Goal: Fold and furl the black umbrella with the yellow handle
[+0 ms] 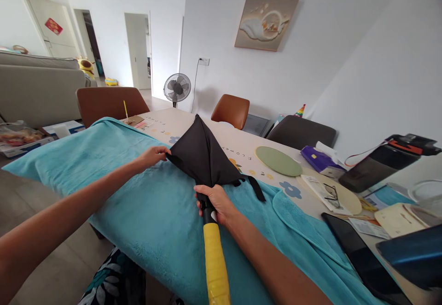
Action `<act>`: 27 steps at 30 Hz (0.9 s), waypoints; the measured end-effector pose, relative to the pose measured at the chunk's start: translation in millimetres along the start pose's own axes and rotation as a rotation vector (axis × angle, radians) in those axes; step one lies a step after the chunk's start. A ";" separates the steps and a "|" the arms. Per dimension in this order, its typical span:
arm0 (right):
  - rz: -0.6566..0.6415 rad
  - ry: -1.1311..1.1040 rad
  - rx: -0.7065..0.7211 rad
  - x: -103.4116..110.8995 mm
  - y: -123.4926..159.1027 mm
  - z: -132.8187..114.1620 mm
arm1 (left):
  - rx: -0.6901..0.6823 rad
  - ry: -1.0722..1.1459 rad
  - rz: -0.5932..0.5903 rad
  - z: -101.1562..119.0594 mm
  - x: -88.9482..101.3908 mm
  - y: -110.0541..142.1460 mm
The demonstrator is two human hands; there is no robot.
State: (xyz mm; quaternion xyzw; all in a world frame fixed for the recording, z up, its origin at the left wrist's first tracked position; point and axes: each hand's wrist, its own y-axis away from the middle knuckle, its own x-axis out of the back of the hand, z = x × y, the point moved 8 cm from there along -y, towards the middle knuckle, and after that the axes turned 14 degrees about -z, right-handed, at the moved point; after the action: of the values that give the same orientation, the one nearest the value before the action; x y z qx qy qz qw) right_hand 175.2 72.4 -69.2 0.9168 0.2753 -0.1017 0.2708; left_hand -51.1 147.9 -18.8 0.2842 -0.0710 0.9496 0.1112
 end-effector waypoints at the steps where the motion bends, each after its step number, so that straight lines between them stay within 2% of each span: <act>1: -0.004 0.009 -0.007 -0.4 0.4 0.1 | 0.004 -0.077 -0.044 -5.7 -3.6 2.1; 4: -0.001 0.024 -0.016 -1.0 1.4 -0.5 | -0.011 -0.187 -0.129 -4.9 -10.4 3.4; 6: 0.014 0.029 -0.017 -0.5 1.7 -1.2 | -0.036 -0.297 -0.108 12.5 -11.2 3.2; 8: 0.030 0.042 -0.024 -0.2 1.8 -1.4 | -0.117 -0.414 -0.069 42.2 -17.2 4.8; 9: 0.032 0.051 -0.026 -0.5 1.8 -1.6 | -0.182 -0.432 -0.081 58.8 -25.0 6.4; 11: 0.031 0.071 -0.019 -1.5 1.9 -2.6 | -0.335 -0.375 -0.241 88.3 -53.4 11.3; 12: 0.028 0.079 -0.011 -2.0 2.1 -3.3 | -0.393 -0.379 -0.318 99.9 -68.0 14.7; 14: 0.023 0.084 0.003 -2.7 2.5 -4.6 | -0.448 -0.433 -0.399 113.5 -90.0 20.0; 17: 0.013 0.072 0.005 -2.6 2.6 -4.7 | -0.429 -0.493 -0.392 116.4 -102.3 21.9; 27: -0.139 -0.093 -0.023 -3.4 1.6 -5.0 | -0.417 -0.395 -0.336 104.1 -98.0 18.8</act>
State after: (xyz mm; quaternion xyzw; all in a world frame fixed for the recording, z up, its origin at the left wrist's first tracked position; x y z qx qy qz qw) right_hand 173.5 72.6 -63.2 0.8866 0.3264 -0.1596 0.2862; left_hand 78.4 92.3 11.6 0.4417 -0.2360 0.8096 0.3061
